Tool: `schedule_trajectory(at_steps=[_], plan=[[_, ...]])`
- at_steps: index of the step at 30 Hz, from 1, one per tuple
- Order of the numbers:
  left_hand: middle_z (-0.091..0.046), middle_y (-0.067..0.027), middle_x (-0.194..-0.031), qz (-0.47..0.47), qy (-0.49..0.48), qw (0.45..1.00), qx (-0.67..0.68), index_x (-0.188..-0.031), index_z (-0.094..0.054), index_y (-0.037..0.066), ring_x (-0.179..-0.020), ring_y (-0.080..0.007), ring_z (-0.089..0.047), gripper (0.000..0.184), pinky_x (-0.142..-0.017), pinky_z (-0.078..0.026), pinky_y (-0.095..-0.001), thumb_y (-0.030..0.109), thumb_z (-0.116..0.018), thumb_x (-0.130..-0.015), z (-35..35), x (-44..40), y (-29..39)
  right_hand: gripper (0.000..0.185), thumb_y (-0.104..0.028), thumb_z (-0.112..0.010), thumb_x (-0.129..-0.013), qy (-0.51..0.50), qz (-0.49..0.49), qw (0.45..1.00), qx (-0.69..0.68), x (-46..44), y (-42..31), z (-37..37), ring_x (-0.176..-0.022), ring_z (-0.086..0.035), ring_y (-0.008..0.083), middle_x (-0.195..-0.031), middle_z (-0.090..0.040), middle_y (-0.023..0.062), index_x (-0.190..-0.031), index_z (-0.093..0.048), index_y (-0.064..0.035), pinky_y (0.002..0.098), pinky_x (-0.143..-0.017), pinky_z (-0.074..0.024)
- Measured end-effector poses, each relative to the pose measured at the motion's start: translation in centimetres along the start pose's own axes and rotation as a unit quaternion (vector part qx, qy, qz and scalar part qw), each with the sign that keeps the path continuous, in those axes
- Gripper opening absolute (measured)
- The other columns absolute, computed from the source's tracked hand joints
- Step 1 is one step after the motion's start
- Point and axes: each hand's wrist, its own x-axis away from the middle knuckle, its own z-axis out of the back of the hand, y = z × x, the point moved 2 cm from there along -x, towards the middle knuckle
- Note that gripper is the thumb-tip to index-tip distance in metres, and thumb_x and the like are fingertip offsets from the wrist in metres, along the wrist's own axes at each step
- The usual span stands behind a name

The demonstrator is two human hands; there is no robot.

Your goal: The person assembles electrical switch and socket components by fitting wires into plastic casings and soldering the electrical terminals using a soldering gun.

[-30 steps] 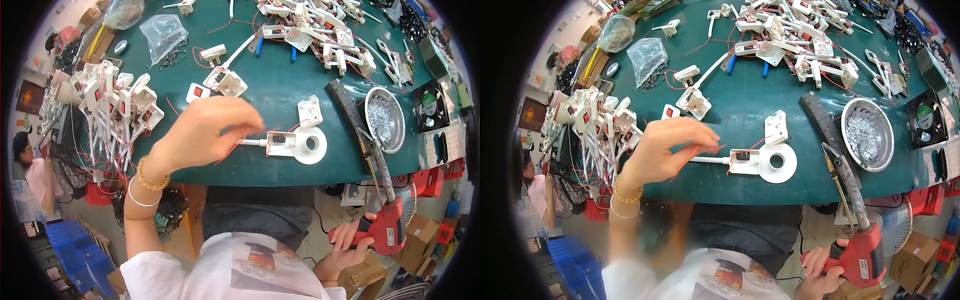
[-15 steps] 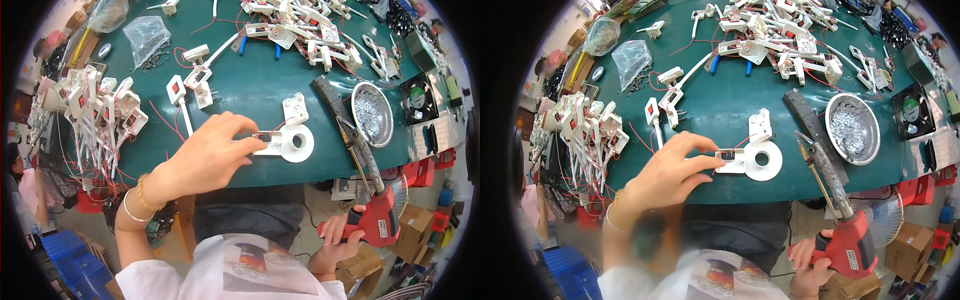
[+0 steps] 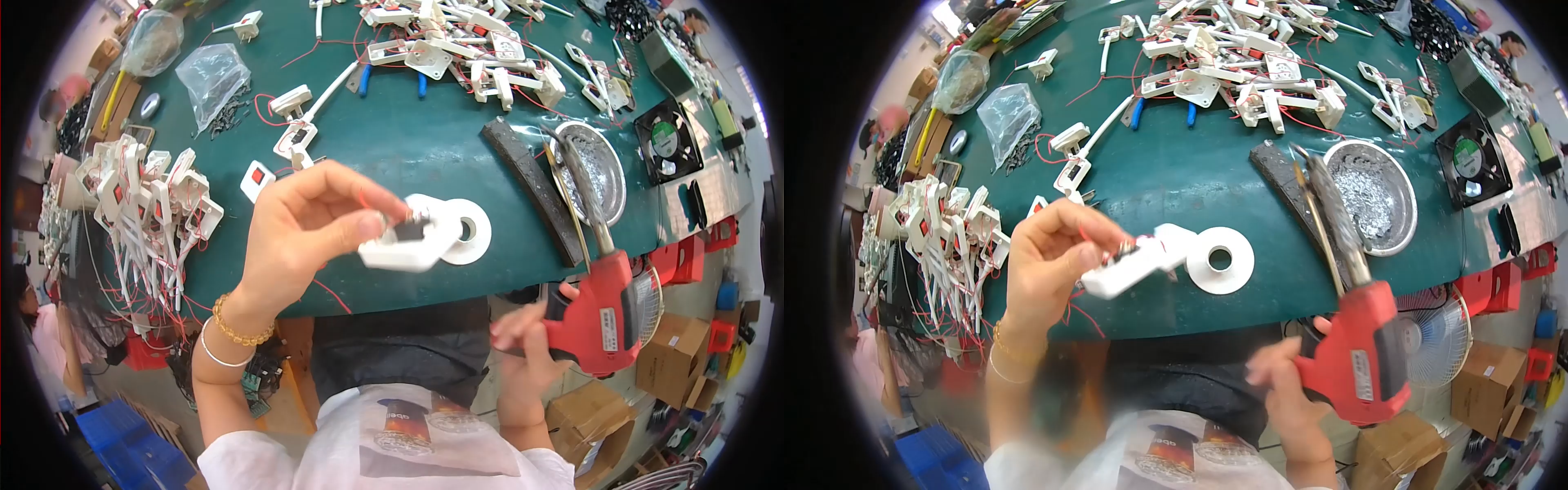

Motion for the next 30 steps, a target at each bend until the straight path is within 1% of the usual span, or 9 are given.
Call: schedule_trajectory(at_steps=[4,5,7,10,15,16,20,25,30], plan=[[-0.065,-0.0209,-0.094,-0.024,-0.042,0.998,0.048,-0.089,-0.058,-0.006,-0.091,-0.0234,-0.064,0.012,-0.081,-0.051,-0.0336,-0.007,-0.064,-0.079,-1.4,1.2,-0.2,0.045,-0.003,-0.049,-0.09,-0.04,-0.017,0.995,0.089,0.1,0.2,-2.7,-0.07,-0.061,0.0164,-0.092,-0.061,0.0137,-0.129,-0.028,-0.0008,0.0299,-0.068,-0.0495],[-0.065,-0.0219,-0.084,-0.019,0.01,1.0,-0.022,-0.078,-0.059,-0.003,-0.078,-0.0256,-0.066,0.01,-0.068,-0.053,-0.0339,-0.003,-0.068,-0.073,-2.3,1.6,0.2,0.044,0.0,-0.05,-0.089,-0.076,-0.02,0.993,0.092,0.1,0.3,-3.1,-0.081,-0.065,0.0167,-0.103,-0.062,0.0139,-0.129,-0.031,-0.0014,0.0288,-0.077,-0.0498],[-0.066,-0.0234,-0.082,-0.025,-0.026,0.993,-0.109,-0.078,-0.063,-0.005,-0.077,-0.0249,-0.065,0.008,-0.066,-0.052,-0.0328,-0.004,-0.068,-0.071,-2.5,2.1,0.3,0.028,0.001,-0.051,-0.088,-0.134,-0.001,0.976,0.174,-0.2,0.6,-3.3,-0.089,-0.064,0.0162,-0.101,-0.066,0.012,-0.116,-0.048,0.0013,0.0258,-0.078,-0.0478],[-0.068,-0.0214,-0.08,-0.055,-0.044,0.988,-0.139,-0.079,-0.067,-0.006,-0.069,-0.0224,-0.065,0.01,-0.062,-0.05,-0.031,-0.005,-0.068,-0.069,-2.7,2.2,0.2,0.027,0.0,-0.052,-0.088,-0.163,0.067,0.939,0.296,-0.3,1.2,-3.6,-0.087,-0.063,0.0159,-0.095,-0.067,0.0106,-0.115,-0.05,0.0029,0.0264,-0.077,-0.0473],[-0.069,-0.0113,-0.078,-0.169,-0.112,0.959,-0.198,-0.088,-0.07,-0.002,-0.063,-0.0194,-0.063,0.019,-0.057,-0.049,-0.0277,-0.005,-0.071,-0.07,-3.3,2.4,0.1,0.028,-0.001,-0.054,-0.089,-0.101,-0.146,0.98,0.094,0.2,2.3,-4.1,-0.08,-0.06,0.0127,-0.098,-0.062,0.0093,-0.116,-0.05,0.0024,0.0277,-0.071,-0.0477],[-0.068,-0.0103,-0.077,-0.187,-0.121,0.953,-0.204,-0.087,-0.07,-0.001,-0.062,-0.0205,-0.062,0.019,-0.055,-0.049,-0.0281,-0.003,-0.072,-0.069,-3.6,2.6,0.0,0.028,0.0,-0.056,-0.088,-0.148,-0.043,0.973,0.173,-0.4,2.0,-4.0,-0.079,-0.059,0.0116,-0.097,-0.059,0.0083,-0.115,-0.05,0.0016,0.0261,-0.068,-0.0476],[-0.068,-0.0092,-0.075,-0.128,-0.151,0.952,-0.232,-0.082,-0.068,-0.001,-0.062,-0.0202,-0.062,0.015,-0.057,-0.049,-0.0285,0.0,-0.074,-0.068,-4.1,3.1,-0.2,0.017,0.002,-0.06,-0.085,-0.03,-0.051,0.989,0.135,-0.3,0.7,-4.9,-0.072,-0.058,0.0108,-0.089,-0.059,0.0064,-0.1,-0.053,-0.0015,0.0239,-0.062,-0.0461],[-0.069,-0.014,-0.078,-0.142,-0.12,0.955,-0.231,-0.077,-0.065,-0.002,-0.066,-0.0228,-0.065,0.014,-0.058,-0.05,-0.03,-0.003,-0.074,-0.067,-3.8,3.3,-0.2,0.014,0.001,-0.058,-0.085,-0.03,-0.001,0.977,0.209,-0.6,1.2,-4.8,-0.072,-0.059,0.0112,-0.087,-0.059,0.0078,-0.098,-0.052,-0.0017,0.0247,-0.062,-0.0467],[-0.069,-0.0141,-0.081,-0.149,-0.058,0.972,-0.172,-0.08,-0.065,-0.003,-0.067,-0.0196,-0.065,0.012,-0.059,-0.05,-0.0276,-0.006,-0.071,-0.07,-3.6,3.3,-0.4,0.016,0.0,-0.054,-0.088,-0.012,-0.123,0.987,0.106,-0.1,1.3,-4.9,-0.074,-0.058,0.0117,-0.087,-0.059,0.0081,-0.104,-0.051,-0.0003,0.0253,-0.064,-0.0458]])
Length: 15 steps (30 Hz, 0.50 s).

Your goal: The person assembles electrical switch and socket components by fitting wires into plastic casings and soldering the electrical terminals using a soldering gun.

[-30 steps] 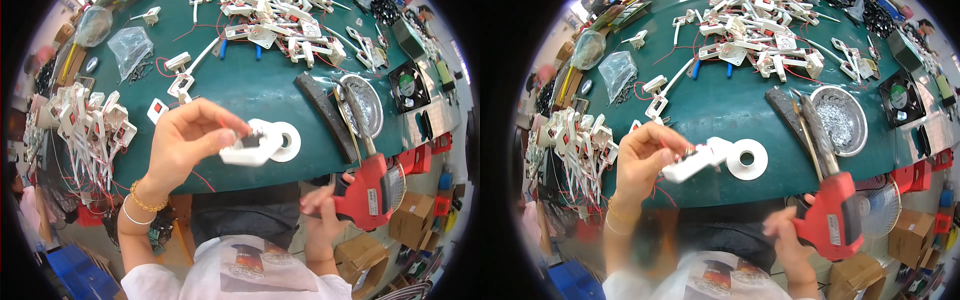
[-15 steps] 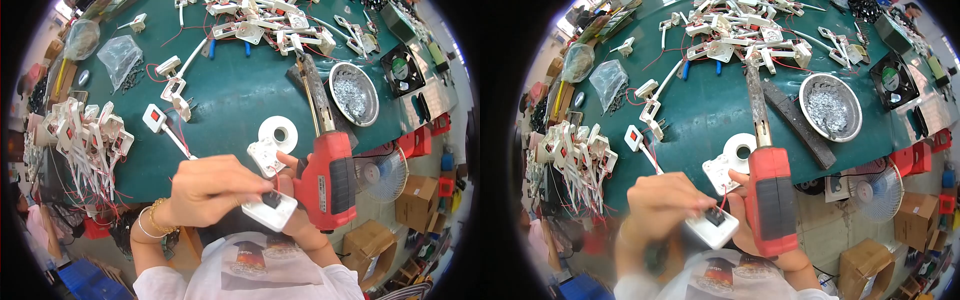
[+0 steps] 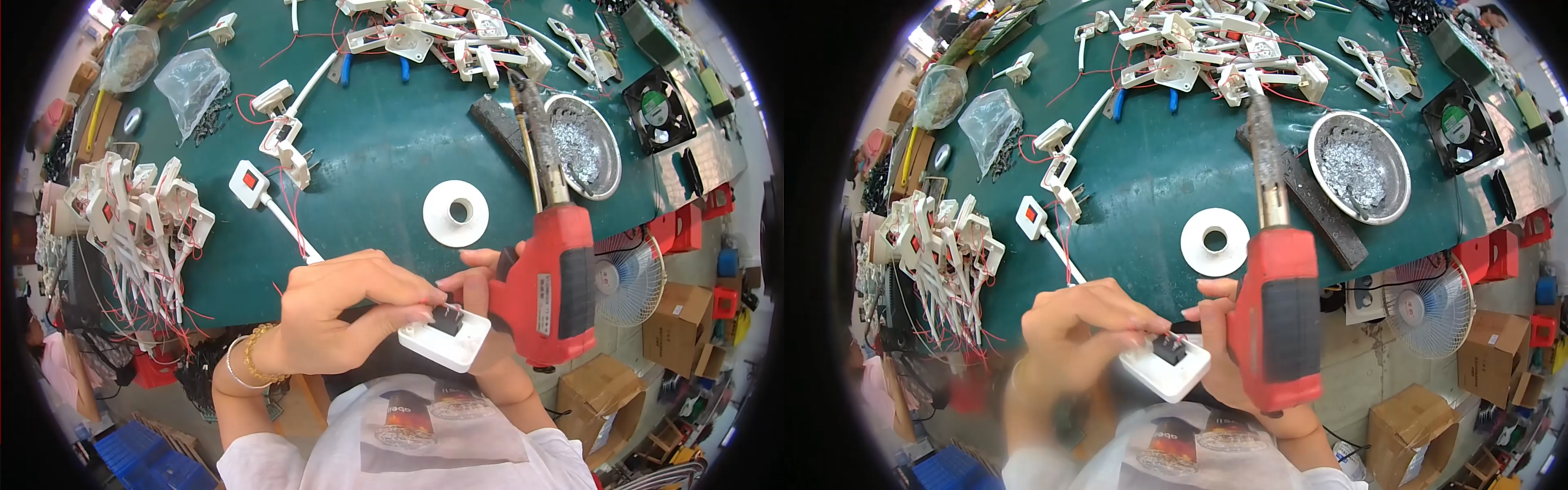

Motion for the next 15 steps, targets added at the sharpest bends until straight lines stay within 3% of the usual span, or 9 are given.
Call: schedule_trajectory(at_steps=[1,3,4,7,11,12,13,15], plan=[[-0.069,-0.0141,-0.081,0.001,-0.001,1.0,0.0,-0.08,-0.065,-0.003,-0.067,-0.0196,-0.065,0.012,-0.059,-0.05,-0.0276,-0.006,-0.071,-0.07,0.0,0.0,0.0,0.016,0.0,-0.054,-0.088,0.001,-0.001,1.0,0.0,0.2,0.3,0.4,-0.074,-0.058,0.0117,-0.087,-0.059,0.0081,-0.104,-0.051,-0.0003,0.0253,-0.064,-0.0458],[-0.069,-0.0155,-0.082,-0.025,0.032,0.999,0.0,-0.084,-0.064,-0.004,-0.068,-0.0204,-0.065,0.015,-0.06,-0.051,-0.0278,-0.008,-0.069,-0.071,0.1,0.1,0.1,0.022,0.0,-0.054,-0.088,-0.065,0.106,0.986,0.114,0.5,0.6,1.0,-0.075,-0.058,0.012,-0.088,-0.058,0.0093,-0.11,-0.049,-0.0003,0.0252,-0.065,-0.0455],[-0.069,-0.0155,-0.082,-0.025,0.032,0.999,0.0,-0.084,-0.064,-0.004,-0.068,-0.0204,-0.065,0.015,-0.06,-0.051,-0.0278,-0.008,-0.069,-0.071,0.1,0.0,0.1,0.024,0.001,-0.054,-0.087,-0.076,0.127,0.987,0.065,0.5,0.0,0.6,-0.075,-0.057,0.0118,-0.088,-0.058,0.0092,-0.111,-0.049,-0.0005,0.0246,-0.065,-0.0447],[-0.069,-0.0162,-0.081,-0.028,0.044,0.999,-0.001,-0.087,-0.064,-0.004,-0.069,-0.0207,-0.066,0.018,-0.061,-0.051,-0.0281,-0.009,-0.068,-0.071,0.3,-0.1,0.4,0.025,0.002,-0.054,-0.086,-0.052,0.139,0.981,0.123,0.6,1.0,1.4,-0.073,-0.057,0.0117,-0.083,-0.057,0.0074,-0.11,-0.05,-0.0006,0.024,-0.065,-0.0443],[-0.068,-0.015,-0.08,-0.033,0.024,0.999,-0.016,-0.085,-0.065,-0.003,-0.069,-0.0221,-0.066,0.017,-0.062,-0.05,-0.0286,-0.009,-0.069,-0.07,0.1,-0.1,0.5,0.031,0.001,-0.052,-0.088,-0.118,0.166,0.958,0.203,0.3,0.4,1.4,-0.074,-0.06,0.0136,-0.087,-0.062,0.0114,-0.119,-0.047,-0.0006,0.0246,-0.068,-0.0454],[-0.068,-0.0144,-0.079,-0.041,0.008,0.999,-0.012,-0.085,-0.065,-0.003,-0.069,-0.0225,-0.066,0.018,-0.061,-0.05,-0.0287,-0.009,-0.069,-0.068,0.0,-0.1,0.6,0.032,0.0,-0.05,-0.09,-0.113,0.013,0.991,0.068,0.5,0.7,1.3,-0.079,-0.061,0.014,-0.094,-0.063,0.0139,-0.121,-0.046,-0.0003,0.0254,-0.071,-0.0464],[-0.068,-0.0144,-0.079,-0.041,0.008,0.999,-0.012,-0.085,-0.065,-0.003,-0.069,-0.0225,-0.066,0.018,-0.061,-0.05,-0.0287,-0.009,-0.069,-0.068,-0.1,0.0,0.6,0.032,0.0,-0.05,-0.09,-0.113,0.012,0.991,0.068,0.5,0.4,0.9,-0.079,-0.061,0.014,-0.094,-0.063,0.0139,-0.121,-0.046,-0.0003,0.0254,-0.071,-0.0464],[-0.068,-0.0134,-0.079,-0.035,-0.031,0.999,-0.015,-0.083,-0.066,-0.003,-0.068,-0.0232,-0.066,0.019,-0.061,-0.05,-0.0293,-0.009,-0.069,-0.066,-0.4,0.1,0.5,0.03,0.0,-0.049,-0.09,-0.117,0.046,0.99,-0.07,0.4,-0.1,0.2,-0.083,-0.061,0.0136,-0.096,-0.062,0.0142,-0.121,-0.046,-0.0001,0.026,-0.073,-0.0472]])
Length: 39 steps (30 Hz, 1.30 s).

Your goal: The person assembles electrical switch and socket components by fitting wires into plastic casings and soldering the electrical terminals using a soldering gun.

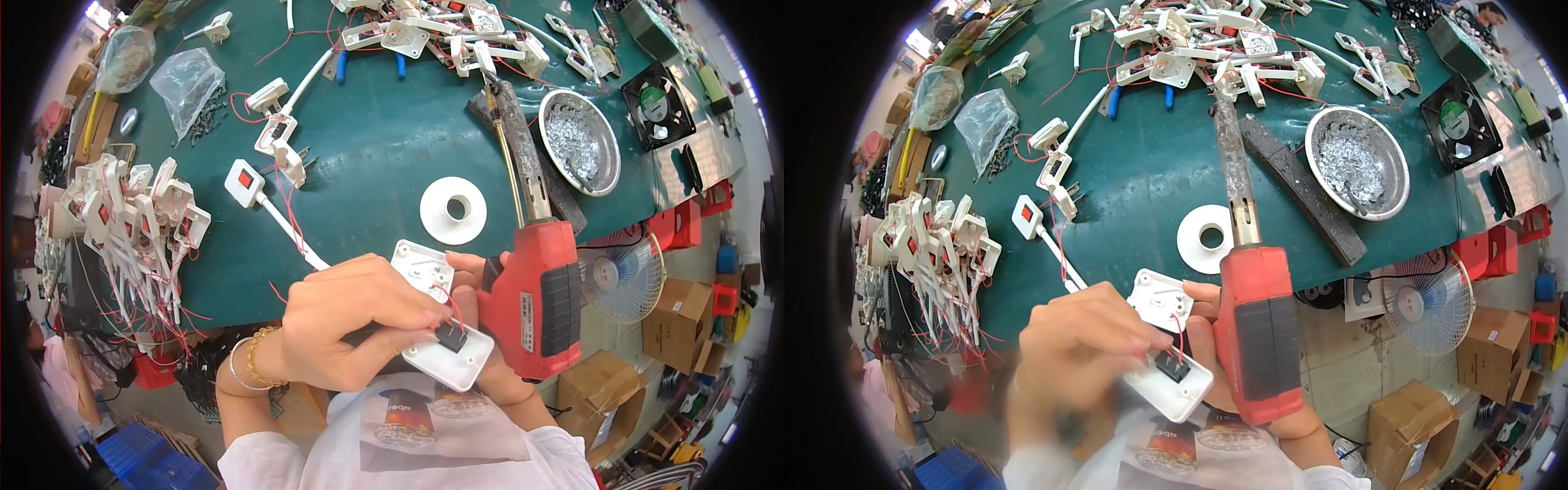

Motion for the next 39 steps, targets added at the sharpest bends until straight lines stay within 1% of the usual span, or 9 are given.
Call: schedule_trajectory(at_steps=[5,11,15,25,28,30,35,37,39], plan=[[-0.068,-0.0122,-0.076,0.001,-0.016,1.0,0.016,-0.083,-0.067,-0.002,-0.068,-0.0234,-0.065,0.02,-0.061,-0.05,-0.0309,-0.009,-0.068,-0.064,-0.2,0.2,0.0,0.032,0.001,-0.052,-0.089,0.014,0.019,0.997,0.068,0.0,0.6,0.3,-0.086,-0.06,0.0132,-0.097,-0.061,0.0138,-0.12,-0.045,0.0005,0.0265,-0.073,-0.0476],[-0.053,-0.0201,-0.119,0.097,-0.051,0.988,-0.107,-0.081,-0.065,-0.001,-0.064,-0.0142,-0.061,0.011,-0.056,-0.052,-0.0256,-0.003,-0.068,-0.071,0.1,-0.1,-0.2,0.03,0.0,-0.055,-0.088,0.072,-0.032,0.991,0.111,-0.4,0.2,0.6,-0.078,-0.061,0.0124,-0.092,-0.062,0.011,-0.118,-0.051,-0.0005,0.0258,-0.07,-0.0472],[-0.054,-0.0207,-0.118,0.123,-0.03,0.985,-0.114,-0.081,-0.065,0.0,-0.068,-0.0161,-0.062,0.009,-0.057,-0.053,-0.0278,-0.001,-0.068,-0.072,0.0,-0.7,-0.8,0.027,-0.007,-0.058,-0.087,0.085,0.053,0.967,0.234,-0.6,1.1,1.4,-0.075,-0.063,0.0151,-0.094,-0.064,0.0091,-0.113,-0.058,-0.0004,0.0273,-0.067,-0.0482],[-0.058,-0.0122,-0.103,0.243,-0.091,0.966,0.0,-0.084,-0.058,0.001,-0.083,-0.0191,-0.063,0.007,-0.065,-0.052,-0.0286,0.001,-0.063,-0.079,0.3,-1.1,-1.9,0.028,0.0,-0.061,-0.083,0.083,0.085,0.984,0.13,-1.0,-0.1,1.2,-0.078,-0.062,0.0158,-0.092,-0.065,0.0116,-0.11,-0.059,0.001,0.0266,-0.07,-0.0494],[-0.058,-0.0102,-0.096,0.179,-0.105,0.978,-0.026,-0.083,-0.057,0.001,-0.081,-0.0204,-0.064,0.008,-0.061,-0.052,-0.0287,0.0,-0.063,-0.078,0.1,-1.1,-1.8,0.029,0.001,-0.06,-0.084,0.055,0.051,0.994,0.081,-1.1,-0.8,1.2,-0.083,-0.061,0.0146,-0.096,-0.063,0.0116,-0.113,-0.056,0.0014,0.0254,-0.073,-0.0484],[-0.059,-0.0121,-0.097,0.116,-0.091,0.987,-0.068,-0.082,-0.057,0.0,-0.073,-0.0219,-0.064,0.01,-0.058,-0.052,-0.0286,-0.003,-0.064,-0.076,-0.3,-1.1,-1.8,0.06,0.002,-0.063,-0.08,0.077,0.018,0.997,0.023,-1.1,-0.4,1.2,-0.088,-0.063,0.0222,-0.103,-0.062,0.0198,-0.132,-0.033,-0.0005,0.0311,-0.078,-0.051],[-0.059,-0.0139,-0.102,0.097,-0.032,0.991,-0.087,-0.081,-0.057,0.0,-0.068,-0.0229,-0.063,0.01,-0.056,-0.052,-0.0293,-0.004,-0.064,-0.074,-1.0,-0.5,-2.6,0.063,0.01,-0.061,-0.077,-0.016,0.053,0.99,0.131,-1.2,-0.8,1.3,-0.088,-0.061,0.018,-0.108,-0.061,0.0199,-0.132,-0.032,-0.0019,0.0271,-0.073,-0.0497],[-0.059,-0.0143,-0.103,0.091,-0.014,0.992,-0.09,-0.08,-0.057,-0.001,-0.067,-0.0227,-0.063,0.01,-0.056,-0.052,-0.0295,-0.004,-0.064,-0.074,-1.3,-0.3,-2.8,0.041,0.005,-0.059,-0.082,0.008,0.008,0.991,0.133,-1.2,-0.6,1.1,-0.082,-0.054,0.0089,-0.106,-0.059,0.0051,-0.121,-0.052,-0.0004,0.0232,-0.073,-0.0452],[-0.059,-0.014,-0.103,0.081,0.009,0.99,-0.112,-0.08,-0.057,0.0,-0.065,-0.0215,-0.063,0.01,-0.053,-0.051,-0.0299,-0.004,-0.064,-0.073,-1.6,-0.2,-2.9,0.04,0.006,-0.058,-0.082,0.02,0.021,0.989,0.142,-1.1,-0.3,0.9,-0.081,-0.053,0.0086,-0.106,-0.059,0.005,-0.121,-0.053,-0.0004,0.023,-0.07,-0.0449]])
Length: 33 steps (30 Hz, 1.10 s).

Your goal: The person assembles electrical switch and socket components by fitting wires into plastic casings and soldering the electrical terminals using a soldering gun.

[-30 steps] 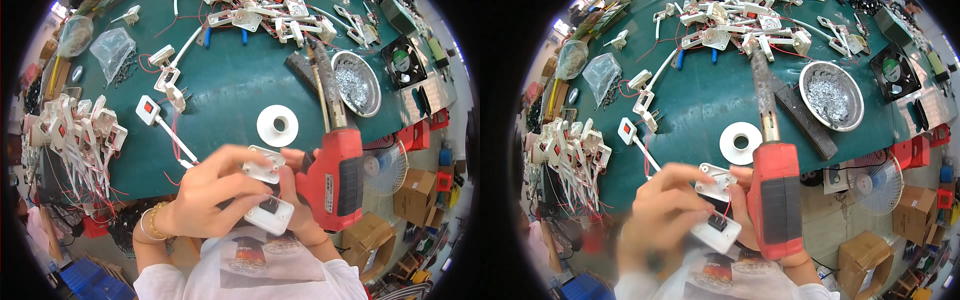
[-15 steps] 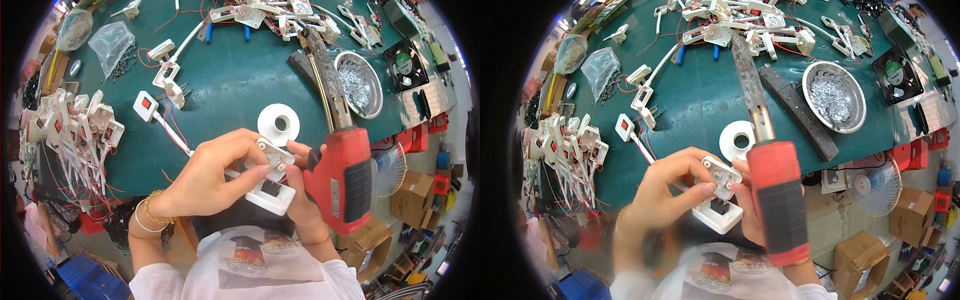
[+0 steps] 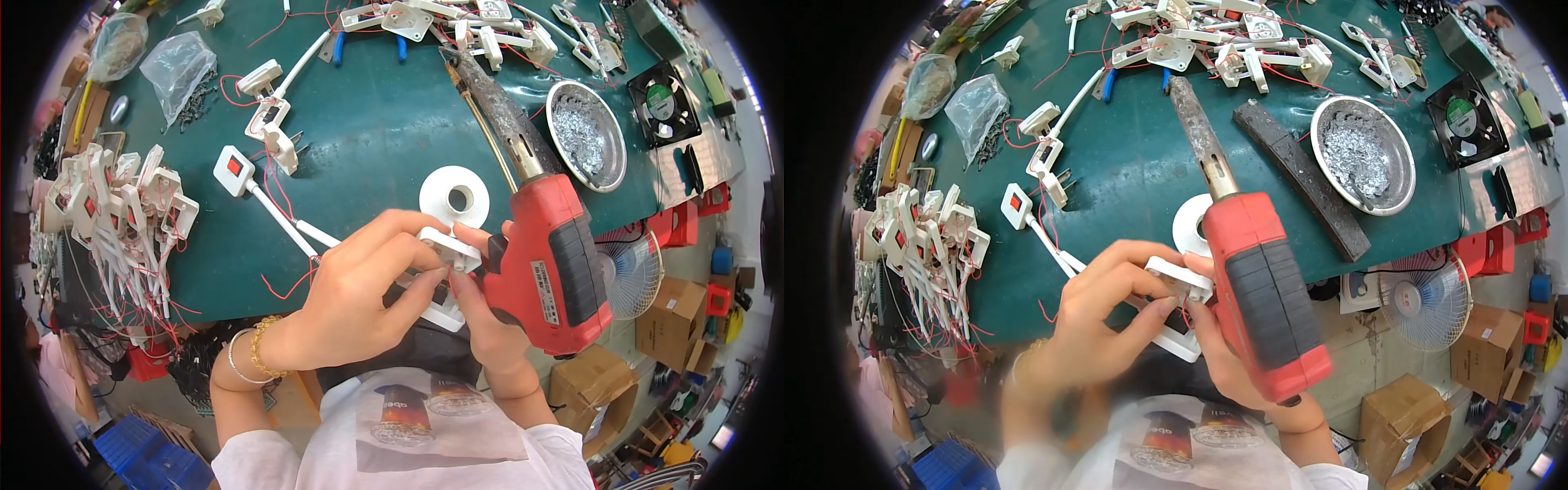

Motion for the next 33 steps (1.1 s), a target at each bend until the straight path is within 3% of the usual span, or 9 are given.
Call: schedule_trajectory(at_steps=[7,12,19,29,31,33], plan=[[-0.059,-0.0127,-0.096,-0.048,0.002,0.995,-0.084,-0.08,-0.058,0.0,-0.063,-0.0215,-0.062,0.011,-0.05,-0.049,-0.0302,-0.004,-0.065,-0.072,0.1,-0.4,0.6,0.04,0.006,-0.056,-0.084,-0.006,0.017,1.0,0.007,-0.3,-1.0,0.0,-0.076,-0.053,0.0089,-0.098,-0.059,0.0068,-0.123,-0.051,-0.0003,0.0228,-0.064,-0.0443],[-0.058,-0.0125,-0.096,0.015,0.021,0.999,0.027,-0.082,-0.058,-0.003,-0.067,-0.0194,-0.065,0.012,-0.058,-0.055,-0.0283,-0.007,-0.064,-0.073,0.1,-0.5,0.3,0.038,0.002,-0.057,-0.086,-0.003,0.026,1.0,0.007,-0.3,-0.7,-0.2,-0.075,-0.055,0.01,-0.094,-0.059,0.0067,-0.123,-0.051,-0.0005,0.0235,-0.065,-0.0454],[-0.059,-0.0129,-0.096,0.034,0.033,0.997,0.053,-0.082,-0.061,-0.005,-0.074,-0.0194,-0.067,0.01,-0.061,-0.056,-0.0275,-0.007,-0.064,-0.074,0.2,-0.8,0.5,0.037,-0.003,-0.061,-0.084,-0.003,0.053,0.992,0.114,-0.7,-0.7,0.3,-0.07,-0.058,0.0135,-0.087,-0.06,0.006,-0.12,-0.054,-0.0029,0.0267,-0.066,-0.0467],[-0.06,-0.0133,-0.094,0.075,0.012,0.996,0.053,-0.084,-0.064,-0.004,-0.073,-0.0182,-0.065,0.009,-0.062,-0.055,-0.0263,-0.005,-0.066,-0.075,0.9,-0.8,0.6,0.03,-0.006,-0.062,-0.082,0.022,0.088,0.99,0.106,-0.9,-0.5,0.1,-0.065,-0.059,0.0188,-0.078,-0.062,0.007,-0.112,-0.061,-0.0027,0.0297,-0.063,-0.0465],[-0.06,-0.0131,-0.094,0.075,0.017,0.996,0.054,-0.084,-0.064,-0.004,-0.073,-0.0181,-0.064,0.009,-0.062,-0.055,-0.0266,-0.005,-0.066,-0.075,0.9,-0.7,0.6,0.06,0.003,-0.055,-0.086,-0.092,0.099,0.97,0.202,-0.3,0.0,0.7,-0.092,-0.056,0.0145,-0.12,-0.056,0.014,-0.137,-0.024,0.0001,0.026,-0.079,-0.0457],[-0.06,-0.0129,-0.095,0.057,0.023,0.998,0.031,-0.085,-0.064,-0.003,-0.073,-0.0187,-0.064,0.01,-0.062,-0.055,-0.0266,-0.006,-0.065,-0.075,1.0,-0.7,0.8,0.06,0.003,-0.055,-0.086,-0.088,0.088,0.973,0.195,-0.3,-0.4,0.6,-0.093,-0.056,0.015,-0.121,-0.055,0.0142,-0.137,-0.024,-0.0002,0.0268,-0.081,-0.0457]])
